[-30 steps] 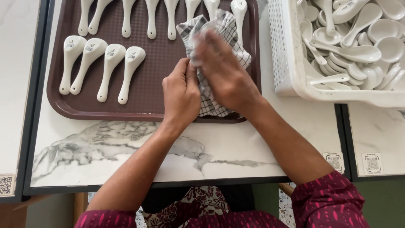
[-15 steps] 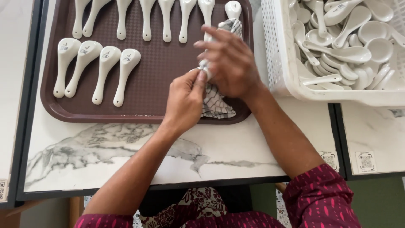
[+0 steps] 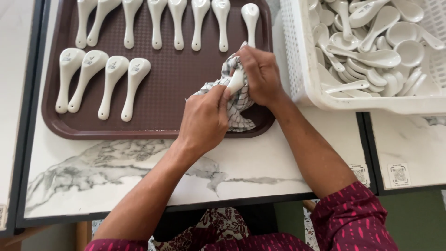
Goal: Wiping ceramic spoons with a cloth and arranging them neatly on a tray
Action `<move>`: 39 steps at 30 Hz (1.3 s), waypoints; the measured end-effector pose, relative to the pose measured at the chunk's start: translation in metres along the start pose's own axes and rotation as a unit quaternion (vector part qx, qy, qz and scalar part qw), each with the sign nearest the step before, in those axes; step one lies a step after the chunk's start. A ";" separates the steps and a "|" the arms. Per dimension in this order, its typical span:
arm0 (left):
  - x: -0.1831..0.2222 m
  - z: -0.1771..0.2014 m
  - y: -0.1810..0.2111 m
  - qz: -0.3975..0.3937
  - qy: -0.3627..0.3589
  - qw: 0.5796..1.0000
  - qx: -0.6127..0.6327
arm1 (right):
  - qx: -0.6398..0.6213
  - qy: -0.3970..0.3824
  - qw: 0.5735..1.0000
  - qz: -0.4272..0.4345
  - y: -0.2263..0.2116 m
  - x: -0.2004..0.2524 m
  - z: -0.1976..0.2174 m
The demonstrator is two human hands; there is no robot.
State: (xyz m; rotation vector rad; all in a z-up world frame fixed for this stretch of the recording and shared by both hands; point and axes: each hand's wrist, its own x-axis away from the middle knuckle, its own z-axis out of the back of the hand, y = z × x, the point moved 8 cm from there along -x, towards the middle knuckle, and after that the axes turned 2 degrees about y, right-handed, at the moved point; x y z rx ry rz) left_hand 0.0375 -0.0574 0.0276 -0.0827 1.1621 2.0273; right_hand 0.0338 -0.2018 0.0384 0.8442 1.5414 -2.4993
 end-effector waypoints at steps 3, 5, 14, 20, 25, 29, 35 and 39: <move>0.003 0.001 0.000 -0.039 0.028 0.998 -0.041 | -0.032 -0.007 0.994 -0.101 0.064 0.007 0.004; 0.006 0.000 0.000 -0.062 0.037 0.994 -0.083 | -0.061 -0.012 0.985 -0.160 0.056 0.008 0.001; 0.006 0.002 0.005 -0.102 0.054 0.986 -0.121 | -0.032 0.042 0.995 -0.085 0.027 0.008 0.002; 0.000 -0.005 -0.026 0.048 0.011 0.985 0.163 | 0.205 0.072 0.944 0.249 -0.008 0.013 0.010; 0.002 -0.016 -0.022 0.270 -0.069 0.830 0.484 | 0.272 0.075 0.883 0.374 -0.032 0.020 0.017; 0.007 -0.022 -0.023 0.341 -0.100 0.717 0.600 | 0.298 0.105 0.863 0.394 -0.061 0.022 0.013; -0.007 0.015 -0.041 0.300 0.013 0.787 0.539 | 0.185 0.141 0.965 0.122 -0.034 0.002 0.020; -0.013 0.023 -0.048 0.276 0.071 0.876 0.390 | 0.217 0.107 0.962 0.126 -0.019 0.004 0.012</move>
